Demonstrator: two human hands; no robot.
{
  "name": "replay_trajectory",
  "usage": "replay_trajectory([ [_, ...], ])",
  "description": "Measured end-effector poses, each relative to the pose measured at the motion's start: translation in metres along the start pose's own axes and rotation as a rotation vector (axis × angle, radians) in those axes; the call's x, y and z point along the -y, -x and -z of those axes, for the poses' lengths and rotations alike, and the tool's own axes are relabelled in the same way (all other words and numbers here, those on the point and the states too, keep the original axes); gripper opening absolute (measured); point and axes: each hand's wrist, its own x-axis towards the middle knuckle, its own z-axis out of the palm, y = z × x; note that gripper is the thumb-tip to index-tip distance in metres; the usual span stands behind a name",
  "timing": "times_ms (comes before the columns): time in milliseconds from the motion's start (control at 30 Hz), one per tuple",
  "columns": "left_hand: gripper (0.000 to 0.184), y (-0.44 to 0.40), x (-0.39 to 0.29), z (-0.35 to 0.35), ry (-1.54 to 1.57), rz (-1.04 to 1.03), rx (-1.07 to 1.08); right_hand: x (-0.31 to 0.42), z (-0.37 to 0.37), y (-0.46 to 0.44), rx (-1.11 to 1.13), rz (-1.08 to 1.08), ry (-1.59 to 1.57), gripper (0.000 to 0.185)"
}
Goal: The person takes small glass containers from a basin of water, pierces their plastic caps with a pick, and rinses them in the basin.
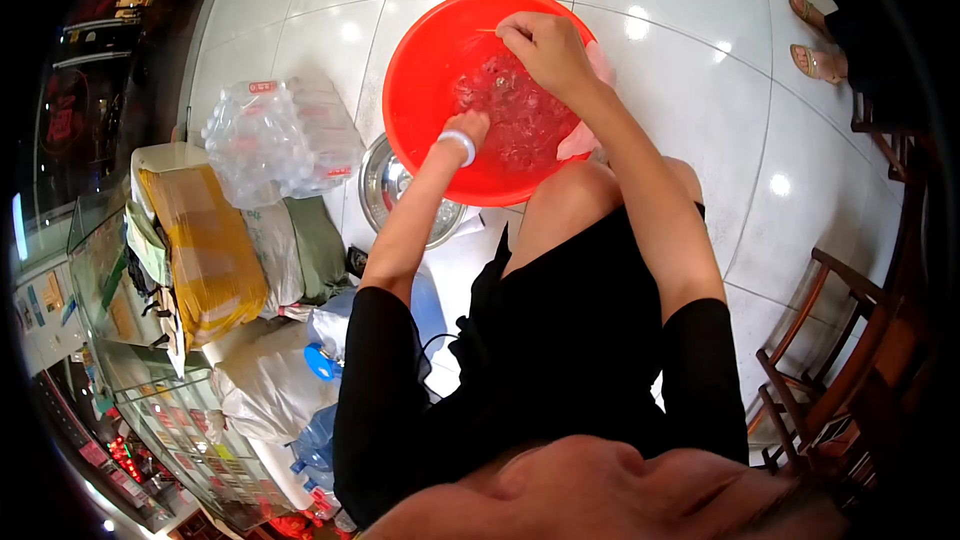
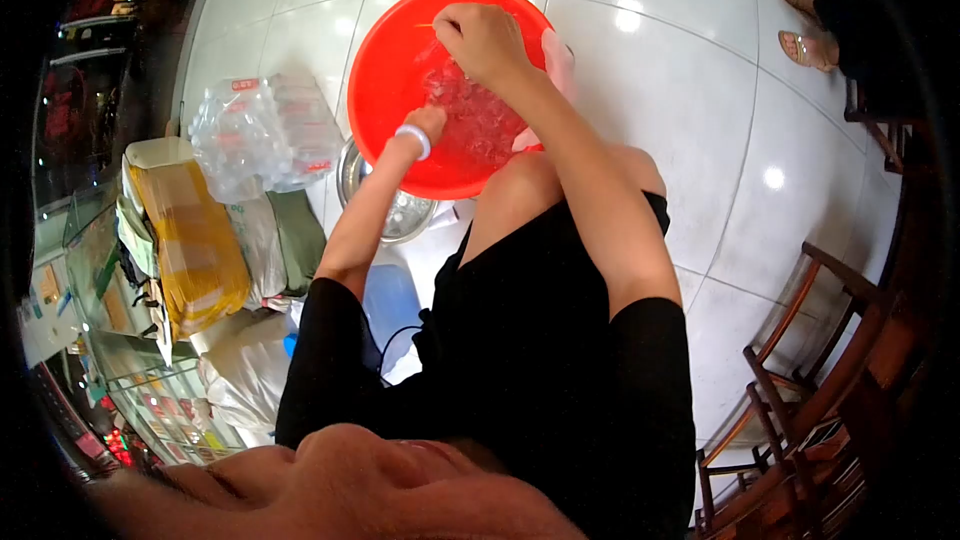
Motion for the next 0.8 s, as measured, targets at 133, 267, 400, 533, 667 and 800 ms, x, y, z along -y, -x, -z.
replay_trajectory([
  [133, 0.025, -0.009, 0.014, 0.002, -0.372, -0.144, -0.278, -0.007, 0.005, -0.001, -0.097, 0.082, 0.049, 0.017],
  [267, 0.019, 0.028, -0.053, 0.021, 0.731, -0.145, -0.034, -0.004, 0.0, -0.003, -0.022, 0.05, 0.031, 0.017],
  [400, 0.013, -0.005, 0.05, 0.013, -1.012, -0.108, -0.07, -0.004, -0.006, 0.002, -0.017, 0.043, -0.002, 0.018],
  [533, 0.016, 0.061, 0.003, 0.033, 0.17, -0.231, -0.785, 0.003, 0.004, 0.006, -0.016, 0.005, 0.039, 0.018],
  [667, 0.017, 0.11, 0.04, 0.069, 0.395, -0.291, -1.112, -0.001, -0.002, -0.001, -0.002, 0.029, 0.051, 0.019],
  [800, 0.01, 0.126, 0.168, 0.056, 0.525, 0.056, -1.125, 0.003, -0.005, 0.003, 0.02, 0.019, 0.059, 0.019],
])
